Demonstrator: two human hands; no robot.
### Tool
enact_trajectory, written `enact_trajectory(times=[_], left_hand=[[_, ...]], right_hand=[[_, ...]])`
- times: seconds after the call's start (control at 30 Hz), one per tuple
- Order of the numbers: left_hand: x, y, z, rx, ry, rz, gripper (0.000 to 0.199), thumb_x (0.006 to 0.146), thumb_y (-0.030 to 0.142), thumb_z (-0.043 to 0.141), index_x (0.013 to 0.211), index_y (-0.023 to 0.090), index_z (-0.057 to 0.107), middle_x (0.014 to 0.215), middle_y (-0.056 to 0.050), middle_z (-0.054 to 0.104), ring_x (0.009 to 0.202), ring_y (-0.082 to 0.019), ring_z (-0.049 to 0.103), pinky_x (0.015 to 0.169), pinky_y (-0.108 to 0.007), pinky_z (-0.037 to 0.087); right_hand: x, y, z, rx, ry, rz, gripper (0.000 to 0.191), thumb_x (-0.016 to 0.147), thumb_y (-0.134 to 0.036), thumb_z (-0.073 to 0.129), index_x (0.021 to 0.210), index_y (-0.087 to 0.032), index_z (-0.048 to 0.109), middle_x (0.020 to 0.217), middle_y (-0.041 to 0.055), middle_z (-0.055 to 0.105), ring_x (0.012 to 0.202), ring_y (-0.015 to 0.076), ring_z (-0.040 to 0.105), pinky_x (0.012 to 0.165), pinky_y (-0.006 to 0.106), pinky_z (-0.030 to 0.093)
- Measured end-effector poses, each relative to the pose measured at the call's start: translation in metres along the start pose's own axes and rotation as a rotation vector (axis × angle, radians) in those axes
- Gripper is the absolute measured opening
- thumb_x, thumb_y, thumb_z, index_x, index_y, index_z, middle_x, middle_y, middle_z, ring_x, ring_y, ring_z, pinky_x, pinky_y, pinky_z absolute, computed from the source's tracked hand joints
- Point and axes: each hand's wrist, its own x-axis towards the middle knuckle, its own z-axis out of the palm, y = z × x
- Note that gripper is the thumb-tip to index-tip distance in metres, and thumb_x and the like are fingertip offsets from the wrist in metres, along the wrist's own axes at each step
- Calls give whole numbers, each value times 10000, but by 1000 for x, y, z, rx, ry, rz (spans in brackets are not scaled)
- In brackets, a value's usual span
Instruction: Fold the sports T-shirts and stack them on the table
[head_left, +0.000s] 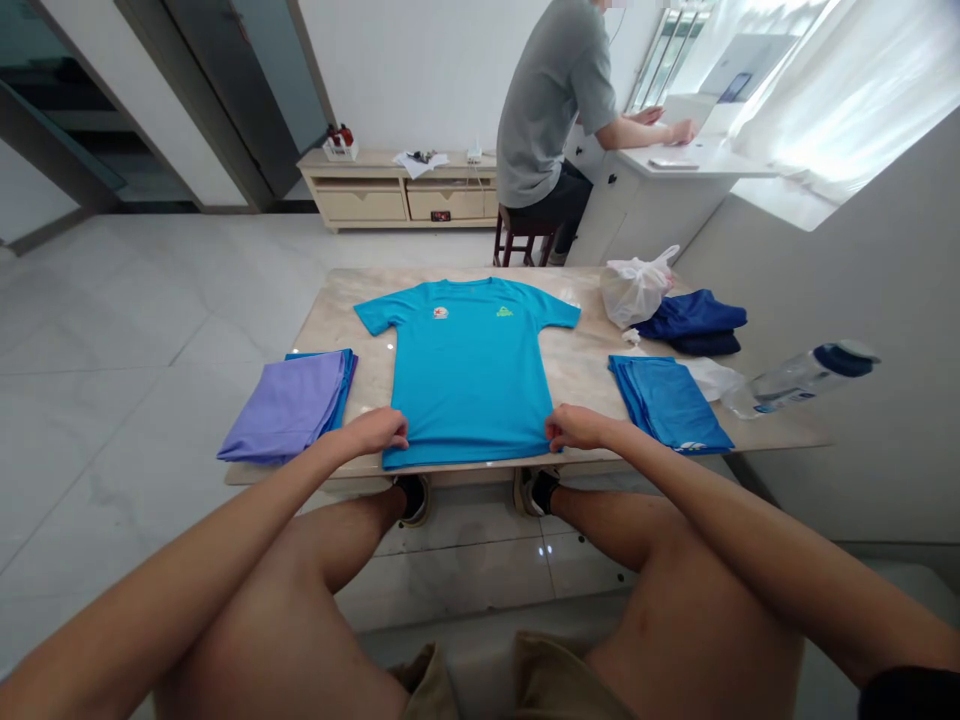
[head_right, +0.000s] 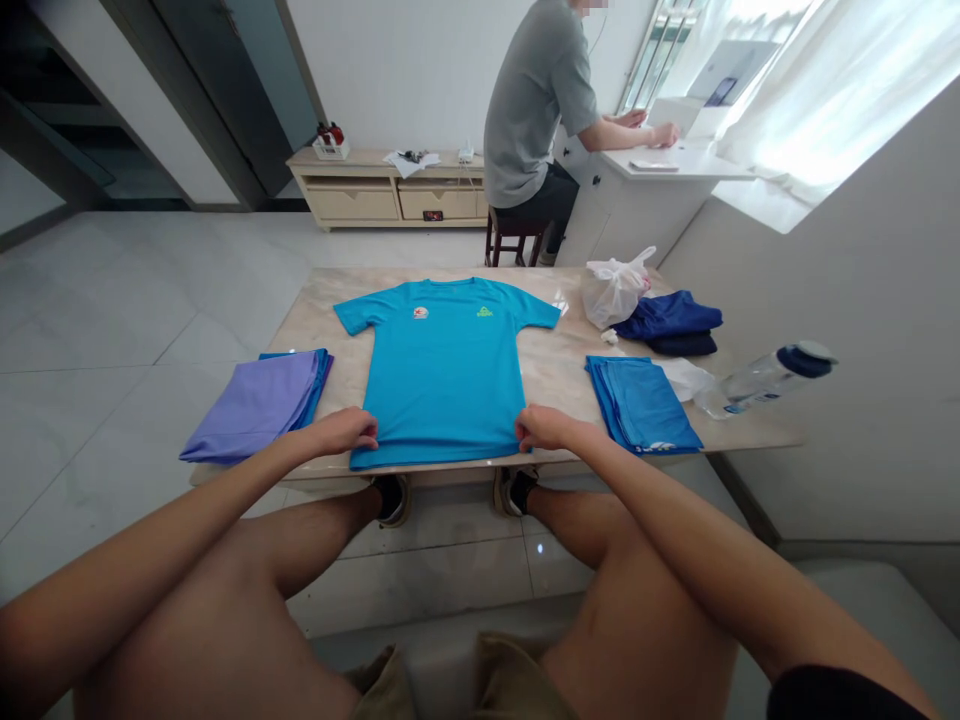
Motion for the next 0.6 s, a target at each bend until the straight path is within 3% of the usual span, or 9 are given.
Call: enact_trajectory(times=[0.13,0.2,0.27,0.4,0.5,0.6], left_hand=[[-5,0,2,-80,-181,20,429,833,632,744,695,228,702,772,-65,770,759,-249,685,678,-330,479],[-7,-1,1,-143,-216,23,430,843,647,739,749,228,733,799,-59,787,784,-255,710,695,-326,506],[-6,-1,-1,-149,-105,19,386,879,608,734,929,228,774,963,-70,829,910,-277,755,783,-335,547],[4,4,-3,53,170,1,468,909,463,776,1296,208,710,1355,-153,779,1261,-347,743,1039,-386,570],[13,9,-1,183,211,0,741,878,417,830,1533,173,585,1664,-232,597,1558,-395,568,1245,-431,475],[19,6,0,195,168,-38,955,872,482,848,1674,152,448,1840,-252,357,1712,-395,365,1339,-423,377]], right_hand=[[-6,8,2,73,-171,19,111,835,-170,828,904,-220,899,961,45,869,893,236,784,729,272,503],[-8,12,1,152,-239,1,126,833,-178,820,905,-235,906,963,31,877,919,246,804,756,271,535],[-7,15,-2,165,-149,1,136,879,-202,802,956,-234,909,1010,44,883,966,262,814,828,285,567],[7,15,-8,-34,195,28,256,980,-207,749,1205,-205,870,1275,133,839,1214,322,780,1049,362,583],[21,13,-5,-116,305,-27,550,977,-307,822,1501,-166,733,1617,216,648,1503,398,626,1256,461,502],[30,12,0,-110,306,-16,756,984,-409,826,1641,-111,603,1778,263,448,1662,437,437,1363,520,393]])
